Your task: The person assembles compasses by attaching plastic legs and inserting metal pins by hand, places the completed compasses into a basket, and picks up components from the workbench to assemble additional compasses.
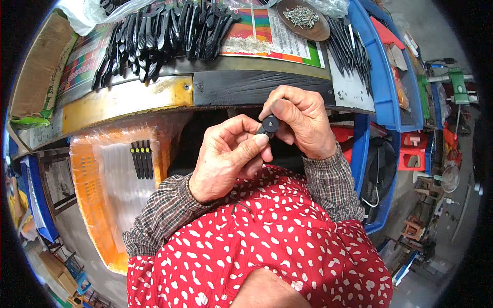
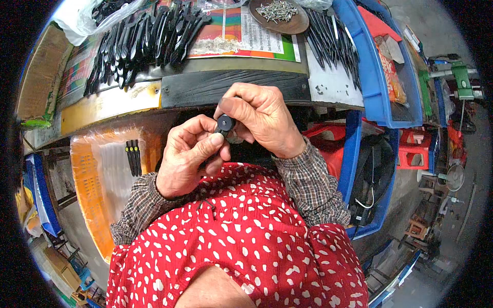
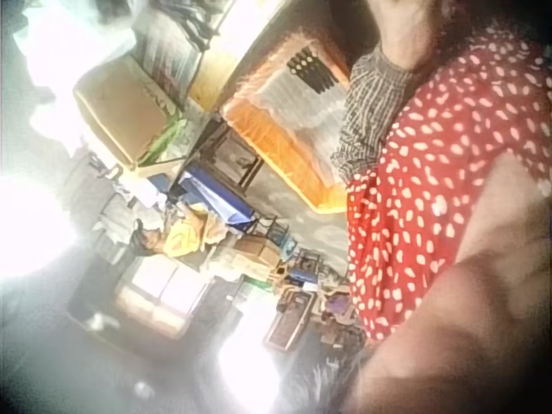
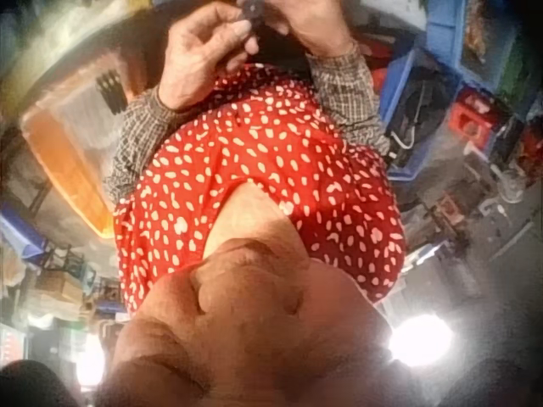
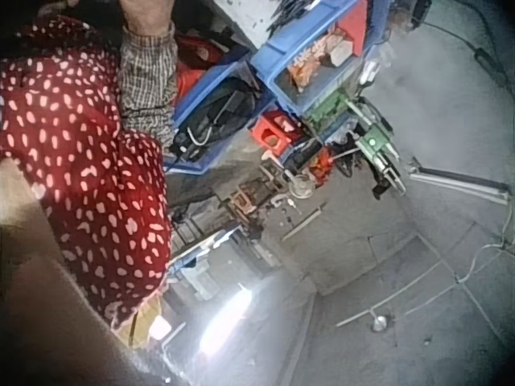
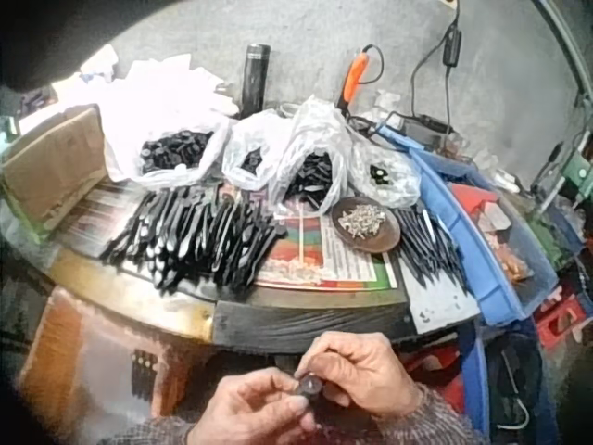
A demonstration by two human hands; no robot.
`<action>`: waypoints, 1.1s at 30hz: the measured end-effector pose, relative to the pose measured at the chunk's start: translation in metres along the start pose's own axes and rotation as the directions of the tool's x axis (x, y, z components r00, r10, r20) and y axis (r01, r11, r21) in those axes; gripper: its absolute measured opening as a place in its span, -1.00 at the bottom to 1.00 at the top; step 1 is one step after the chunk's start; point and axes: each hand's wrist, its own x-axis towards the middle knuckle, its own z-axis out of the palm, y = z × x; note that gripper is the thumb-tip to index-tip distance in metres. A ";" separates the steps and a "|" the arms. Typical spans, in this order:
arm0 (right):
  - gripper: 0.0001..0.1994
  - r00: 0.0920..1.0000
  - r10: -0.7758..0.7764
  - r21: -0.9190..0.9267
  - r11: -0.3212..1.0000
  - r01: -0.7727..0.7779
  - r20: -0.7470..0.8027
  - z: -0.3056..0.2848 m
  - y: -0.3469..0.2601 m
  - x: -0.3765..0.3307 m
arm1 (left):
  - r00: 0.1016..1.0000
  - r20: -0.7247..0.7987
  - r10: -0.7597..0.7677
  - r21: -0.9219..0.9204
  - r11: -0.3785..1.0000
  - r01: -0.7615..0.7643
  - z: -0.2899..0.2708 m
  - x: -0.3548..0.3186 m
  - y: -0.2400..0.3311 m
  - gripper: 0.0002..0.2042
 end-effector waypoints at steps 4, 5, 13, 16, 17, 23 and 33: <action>-0.79 0.981 -0.099 -0.178 0.982 0.068 -0.168 0.012 0.005 -0.001 | 0.999 -0.024 0.031 0.032 0.999 -0.030 -0.004 0.002 0.001 -0.89; -0.80 0.970 -0.163 -0.196 0.972 0.127 -0.183 0.013 0.008 -0.001 | 0.999 -0.026 0.032 0.031 0.999 -0.031 -0.004 0.001 0.000 -0.89; -0.84 0.991 0.046 -0.014 0.999 -0.048 -0.125 0.008 -0.001 -0.005 | 0.994 -0.055 0.092 0.123 0.989 -0.085 -0.004 0.002 -0.002 -0.90; -0.85 0.990 0.093 -0.082 0.991 -0.102 -0.105 0.007 -0.006 -0.005 | 0.992 -0.060 0.114 0.120 0.987 -0.107 -0.004 0.002 -0.003 -0.90; -0.86 0.990 0.098 -0.113 0.988 -0.109 -0.102 0.008 -0.006 -0.006 | 0.990 -0.064 0.124 0.124 0.986 -0.115 -0.004 0.001 -0.004 -0.91; -0.86 0.983 0.078 -0.168 0.980 -0.106 -0.167 0.014 -0.007 -0.006 | 0.990 -0.049 0.133 0.157 0.980 -0.124 -0.004 0.003 -0.006 -0.90; -0.87 0.984 -0.022 -0.111 0.994 0.003 -0.174 0.003 -0.004 -0.005 | 0.998 -0.007 0.062 0.177 0.982 -0.060 -0.002 0.004 0.005 -0.83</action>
